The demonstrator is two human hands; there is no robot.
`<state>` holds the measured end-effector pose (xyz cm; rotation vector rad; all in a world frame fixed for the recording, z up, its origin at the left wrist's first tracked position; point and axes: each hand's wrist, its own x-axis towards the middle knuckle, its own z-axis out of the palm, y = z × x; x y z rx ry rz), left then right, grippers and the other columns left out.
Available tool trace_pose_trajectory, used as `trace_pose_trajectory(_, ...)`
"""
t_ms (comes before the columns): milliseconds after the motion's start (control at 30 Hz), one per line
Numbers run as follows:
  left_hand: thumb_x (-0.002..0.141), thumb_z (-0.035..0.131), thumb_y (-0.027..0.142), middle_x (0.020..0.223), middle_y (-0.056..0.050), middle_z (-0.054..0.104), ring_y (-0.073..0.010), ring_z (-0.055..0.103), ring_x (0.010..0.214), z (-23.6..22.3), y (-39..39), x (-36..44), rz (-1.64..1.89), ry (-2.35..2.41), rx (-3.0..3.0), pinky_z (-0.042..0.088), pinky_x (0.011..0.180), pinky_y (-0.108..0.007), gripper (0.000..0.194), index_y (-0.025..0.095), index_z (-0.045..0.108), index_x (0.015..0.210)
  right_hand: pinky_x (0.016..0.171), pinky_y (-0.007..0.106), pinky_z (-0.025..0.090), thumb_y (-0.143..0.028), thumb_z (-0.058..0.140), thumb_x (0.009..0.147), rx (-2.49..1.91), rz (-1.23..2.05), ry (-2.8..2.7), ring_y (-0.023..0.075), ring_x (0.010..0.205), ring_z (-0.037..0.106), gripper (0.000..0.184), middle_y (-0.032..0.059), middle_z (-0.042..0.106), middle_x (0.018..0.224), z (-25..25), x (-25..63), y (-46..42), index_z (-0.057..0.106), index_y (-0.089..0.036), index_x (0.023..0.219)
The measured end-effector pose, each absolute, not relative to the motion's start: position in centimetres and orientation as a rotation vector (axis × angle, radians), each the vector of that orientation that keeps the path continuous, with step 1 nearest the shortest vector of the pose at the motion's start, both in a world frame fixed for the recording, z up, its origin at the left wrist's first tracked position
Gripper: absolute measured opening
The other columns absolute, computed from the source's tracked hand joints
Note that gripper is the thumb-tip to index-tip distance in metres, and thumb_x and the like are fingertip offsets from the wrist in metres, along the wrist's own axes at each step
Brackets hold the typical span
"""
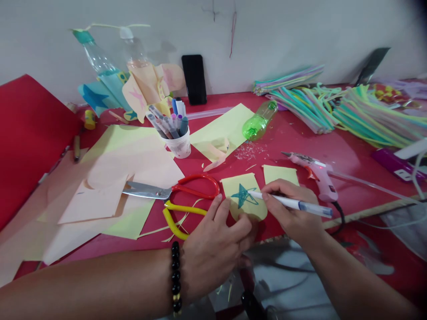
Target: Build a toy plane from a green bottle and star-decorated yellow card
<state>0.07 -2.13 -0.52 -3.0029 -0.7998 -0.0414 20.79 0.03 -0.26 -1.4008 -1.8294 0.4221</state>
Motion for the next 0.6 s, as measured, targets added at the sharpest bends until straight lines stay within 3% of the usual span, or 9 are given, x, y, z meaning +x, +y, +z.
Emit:
trace_pose_trajectory(433,0.094,0.043,0.054,0.123,-0.006,0.049,-0.0366,0.041,0.122,-0.51,-2.09,0.19,-0.069,-0.804,-2.997,0.028,0.106,-0.061,0.047,0.021,0.054,0.127,0.053,0.024,0.043,-0.018,0.058,0.079,-1.317,0.496,-1.918,0.0120,0.054,0.056,0.010,-0.0024,0.061,0.061,-0.06,20.68,-0.20,0.063,-0.022,0.070)
trace_pose_trajectory(600,0.093,0.046,0.055,0.122,-0.006,0.048,-0.0379,0.040,0.122,-0.50,-2.10,0.16,-0.066,-0.807,-2.999,0.027,0.107,-0.062,0.048,0.021,0.054,0.126,0.052,0.025,0.042,-0.017,0.059,0.079,-1.375,0.371,-1.852,0.0117,0.053,0.054,0.010,-0.0020,0.060,0.060,-0.01,20.66,-0.29,0.062,-0.021,0.070)
